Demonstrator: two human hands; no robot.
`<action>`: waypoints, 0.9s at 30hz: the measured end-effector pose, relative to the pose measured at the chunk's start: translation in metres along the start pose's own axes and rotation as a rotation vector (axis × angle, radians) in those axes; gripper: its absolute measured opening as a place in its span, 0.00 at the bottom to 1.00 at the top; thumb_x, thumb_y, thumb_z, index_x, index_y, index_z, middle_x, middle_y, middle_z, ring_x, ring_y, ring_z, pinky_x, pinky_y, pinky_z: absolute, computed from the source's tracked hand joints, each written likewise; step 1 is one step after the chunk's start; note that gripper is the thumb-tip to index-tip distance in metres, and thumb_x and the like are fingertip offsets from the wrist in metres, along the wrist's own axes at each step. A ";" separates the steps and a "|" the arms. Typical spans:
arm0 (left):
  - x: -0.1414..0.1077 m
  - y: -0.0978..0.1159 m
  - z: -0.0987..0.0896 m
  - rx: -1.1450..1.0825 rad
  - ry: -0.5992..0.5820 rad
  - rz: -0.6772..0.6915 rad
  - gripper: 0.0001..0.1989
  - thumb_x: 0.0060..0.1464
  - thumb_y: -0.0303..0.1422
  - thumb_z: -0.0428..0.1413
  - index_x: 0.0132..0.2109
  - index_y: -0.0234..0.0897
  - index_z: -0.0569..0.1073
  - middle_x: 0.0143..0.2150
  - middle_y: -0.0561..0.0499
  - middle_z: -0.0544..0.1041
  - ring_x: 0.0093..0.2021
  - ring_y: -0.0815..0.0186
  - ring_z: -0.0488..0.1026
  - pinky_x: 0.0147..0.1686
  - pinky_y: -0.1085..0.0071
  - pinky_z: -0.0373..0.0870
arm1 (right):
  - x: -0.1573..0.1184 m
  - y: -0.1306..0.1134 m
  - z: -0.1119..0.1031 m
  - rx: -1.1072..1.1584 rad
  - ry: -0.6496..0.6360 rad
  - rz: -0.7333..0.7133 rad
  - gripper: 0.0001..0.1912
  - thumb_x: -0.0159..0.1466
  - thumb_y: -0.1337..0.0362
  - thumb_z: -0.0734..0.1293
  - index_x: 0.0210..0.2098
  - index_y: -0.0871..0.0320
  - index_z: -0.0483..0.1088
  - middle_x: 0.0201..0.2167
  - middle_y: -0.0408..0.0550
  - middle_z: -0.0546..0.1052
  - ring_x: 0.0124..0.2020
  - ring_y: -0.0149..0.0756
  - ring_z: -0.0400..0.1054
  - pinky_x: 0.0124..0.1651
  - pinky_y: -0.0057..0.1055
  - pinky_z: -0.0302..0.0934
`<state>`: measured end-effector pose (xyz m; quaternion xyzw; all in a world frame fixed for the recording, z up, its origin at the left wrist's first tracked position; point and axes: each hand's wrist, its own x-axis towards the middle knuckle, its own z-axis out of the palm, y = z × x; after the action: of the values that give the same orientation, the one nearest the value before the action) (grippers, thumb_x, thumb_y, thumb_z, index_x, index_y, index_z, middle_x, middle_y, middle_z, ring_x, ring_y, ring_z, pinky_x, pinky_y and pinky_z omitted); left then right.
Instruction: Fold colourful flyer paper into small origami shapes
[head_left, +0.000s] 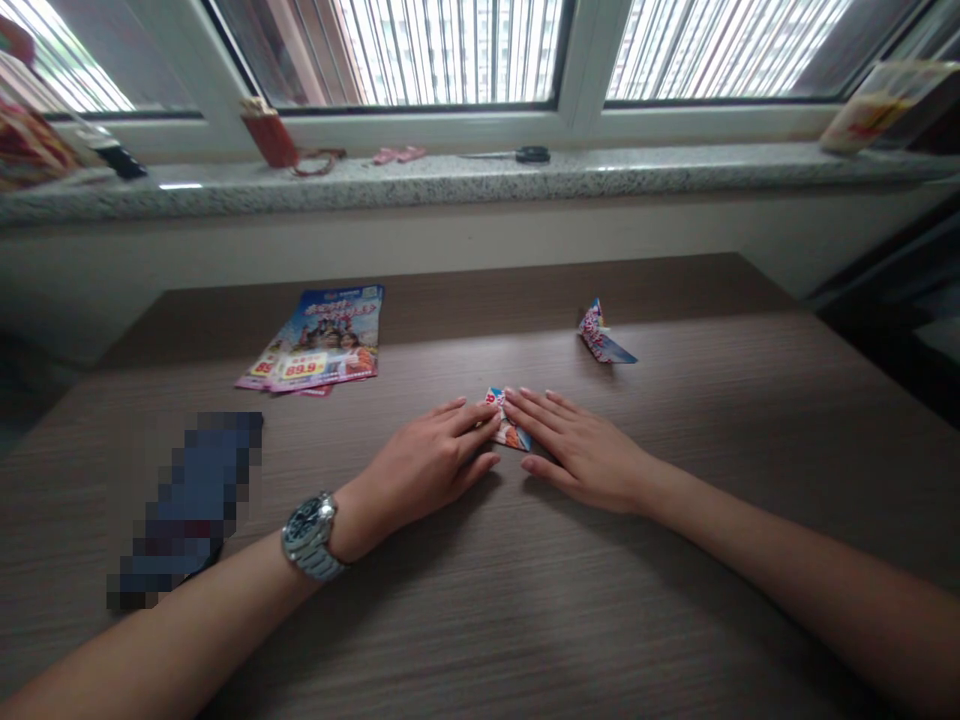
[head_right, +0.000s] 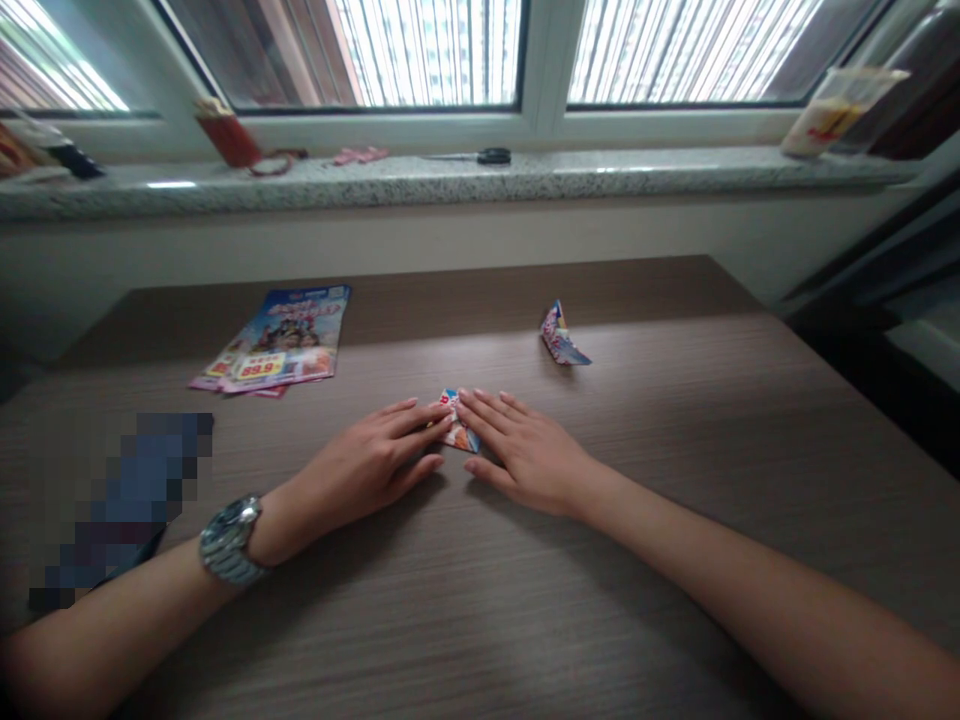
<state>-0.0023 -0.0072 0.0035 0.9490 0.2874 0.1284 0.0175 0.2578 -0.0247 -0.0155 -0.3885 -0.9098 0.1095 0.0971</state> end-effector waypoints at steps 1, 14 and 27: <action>-0.001 -0.001 -0.002 0.004 0.014 0.015 0.20 0.70 0.38 0.50 0.63 0.36 0.71 0.65 0.44 0.72 0.61 0.54 0.72 0.64 0.54 0.68 | 0.000 0.000 0.000 -0.003 -0.003 0.001 0.36 0.75 0.47 0.54 0.75 0.55 0.42 0.75 0.48 0.45 0.76 0.41 0.41 0.75 0.48 0.44; -0.001 -0.013 -0.014 0.003 -0.003 0.102 0.17 0.70 0.37 0.50 0.57 0.35 0.77 0.61 0.43 0.76 0.61 0.55 0.74 0.64 0.55 0.69 | 0.001 0.000 -0.003 0.000 -0.024 0.007 0.35 0.75 0.47 0.54 0.75 0.53 0.44 0.75 0.47 0.46 0.76 0.41 0.41 0.75 0.47 0.43; 0.000 -0.009 -0.009 0.004 0.040 0.082 0.17 0.69 0.36 0.51 0.59 0.36 0.74 0.59 0.43 0.77 0.59 0.57 0.74 0.65 0.55 0.68 | 0.001 -0.001 -0.004 0.019 -0.024 0.014 0.34 0.75 0.47 0.55 0.75 0.52 0.45 0.75 0.48 0.48 0.76 0.41 0.42 0.75 0.48 0.43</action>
<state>-0.0090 0.0001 0.0109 0.9572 0.2490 0.1473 0.0047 0.2573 -0.0240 -0.0113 -0.3926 -0.9070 0.1235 0.0891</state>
